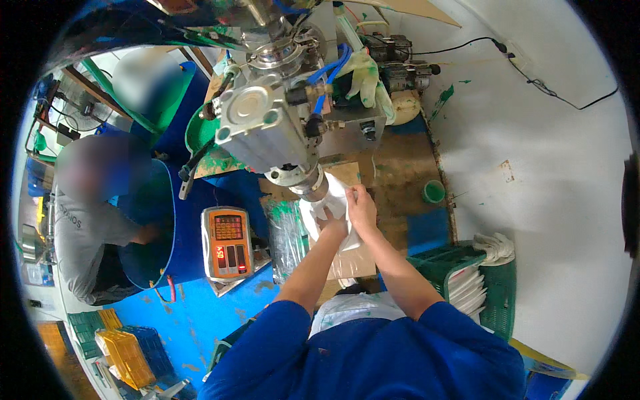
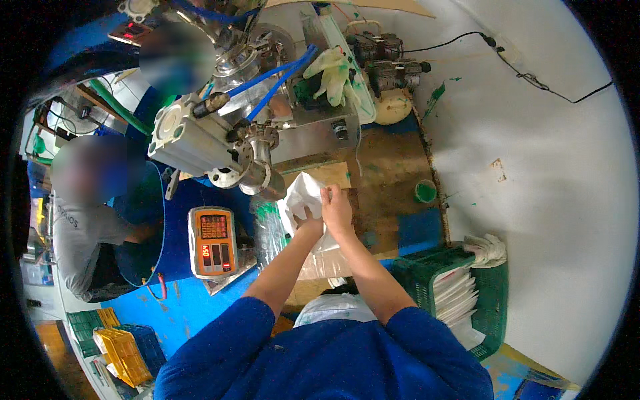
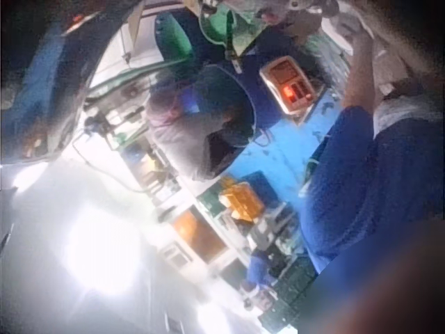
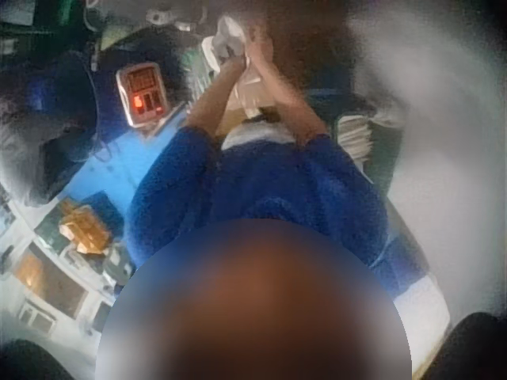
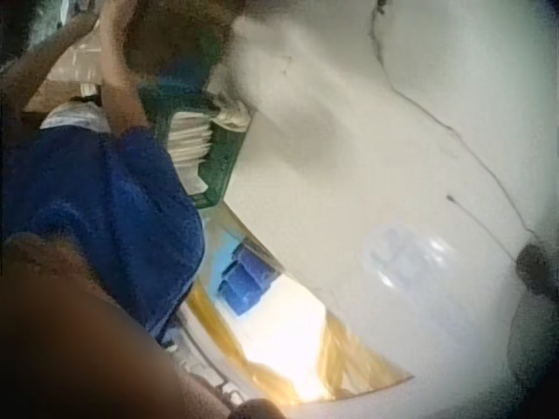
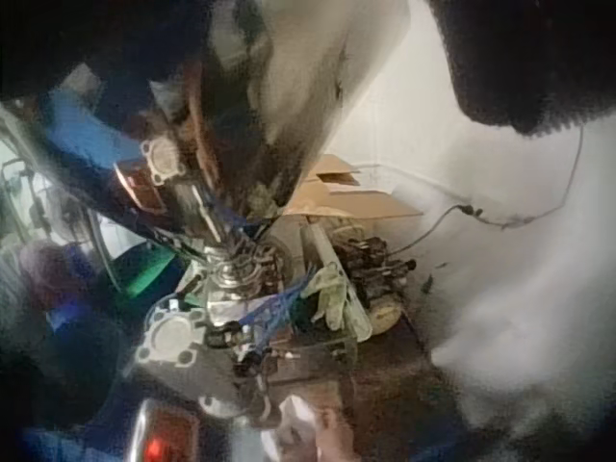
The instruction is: The person scoops green powder from a large blue drum into a white bag using a green scoop, then places the filled bag into a green crate. The person repeats this process multiple times.
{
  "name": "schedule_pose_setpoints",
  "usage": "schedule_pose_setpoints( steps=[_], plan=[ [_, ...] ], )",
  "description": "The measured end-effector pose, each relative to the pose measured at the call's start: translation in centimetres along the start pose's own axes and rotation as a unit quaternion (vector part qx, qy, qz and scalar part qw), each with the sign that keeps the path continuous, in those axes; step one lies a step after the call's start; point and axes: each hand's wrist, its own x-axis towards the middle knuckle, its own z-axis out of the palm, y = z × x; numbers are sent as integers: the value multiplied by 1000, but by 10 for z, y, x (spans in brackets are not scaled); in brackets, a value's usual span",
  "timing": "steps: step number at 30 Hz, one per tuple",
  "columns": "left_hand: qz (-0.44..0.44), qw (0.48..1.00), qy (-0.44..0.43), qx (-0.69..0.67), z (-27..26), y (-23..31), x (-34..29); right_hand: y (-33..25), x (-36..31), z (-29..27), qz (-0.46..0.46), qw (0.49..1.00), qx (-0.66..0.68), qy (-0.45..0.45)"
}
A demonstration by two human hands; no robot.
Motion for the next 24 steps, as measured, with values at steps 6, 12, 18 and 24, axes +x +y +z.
schedule_pose_setpoints(
  steps=[6, 12, 18, 24],
  plan=[
    [214, 975, -57, 16, 5, -27, 0, 18, -4, 9, 5, 998, 39, -42],
    [252, 869, 251, -345, -11, -64, -109, 23, -18, 2, 14, 987, 133, -94],
    [109, 945, 143, -273, 63, -110, -221, 6, -47, -23, 192, 926, 246, -211],
    [56, 950, 113, -285, 135, -99, -279, 15, -68, -40, 184, 895, 331, -235]
  ],
)
